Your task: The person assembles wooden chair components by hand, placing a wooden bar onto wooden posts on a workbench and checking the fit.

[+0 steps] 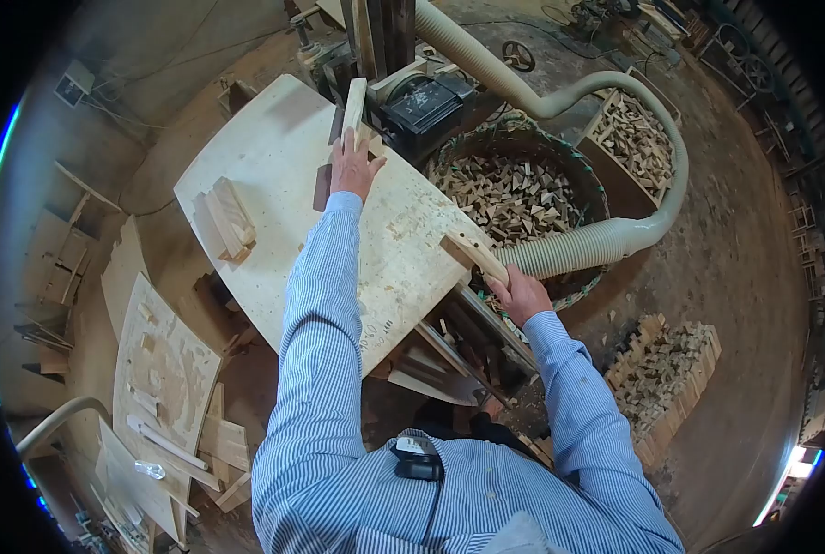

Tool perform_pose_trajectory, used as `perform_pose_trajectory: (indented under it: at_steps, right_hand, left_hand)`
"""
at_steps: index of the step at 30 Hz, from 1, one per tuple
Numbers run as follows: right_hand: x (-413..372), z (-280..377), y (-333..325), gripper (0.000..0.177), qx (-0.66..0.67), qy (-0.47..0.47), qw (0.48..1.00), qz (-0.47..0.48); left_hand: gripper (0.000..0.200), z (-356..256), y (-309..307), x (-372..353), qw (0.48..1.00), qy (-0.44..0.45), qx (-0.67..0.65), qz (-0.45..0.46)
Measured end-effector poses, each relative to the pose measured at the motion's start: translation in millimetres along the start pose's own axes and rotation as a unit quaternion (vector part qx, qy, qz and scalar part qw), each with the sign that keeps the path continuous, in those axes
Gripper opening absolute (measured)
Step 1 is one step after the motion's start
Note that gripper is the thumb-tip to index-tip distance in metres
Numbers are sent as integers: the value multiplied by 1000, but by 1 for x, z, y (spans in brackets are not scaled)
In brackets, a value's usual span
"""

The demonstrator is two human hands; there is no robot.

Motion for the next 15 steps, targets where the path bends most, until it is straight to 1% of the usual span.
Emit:
perform_pose_trajectory:
  at_steps: [3, 4, 7, 10, 12, 13, 15]
  right_hand:
    - [-11, -4, -1, 49, 2, -4, 1000, -9]
    - [5, -7, -12, 49, -1, 10, 1000, 13]
    - [-11, -19, -16, 49, 6, 9, 1000, 4]
    - [-37, -34, -20, 49, 14, 15, 1000, 2]
    - [-45, -45, -25, 48, 7, 8, 1000, 5]
    - [-51, -52, -26, 48, 11, 8, 1000, 1]
    - [-73, -63, -23, 48, 4, 20, 1000, -10]
  left_hand:
    - [62, -6, -9, -9, 1000, 8, -7, -1]
    - [62, -10, 10, -1, 1000, 2, -10, 29]
    - [62, -26, -1, -10, 1000, 5, -20, 19]
    - [64, -46, -13, -32, 1000, 6, -20, 8]
    - [70, -56, -14, -40, 999, -4, -37, 25]
    - [70, -63, -19, -44, 999, 0, -35, 23]
    - [76, -74, -31, -55, 999, 26, 25, 36]
Point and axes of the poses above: each hand's wrist, its own x-axis towards the middle knuckle, its own y-axis out of the palm, z = x × y, the point moved 9 cm from there along x, towards the middle knuckle, and after that the axes turned 13 degrees about x, right-handed, at the moved point
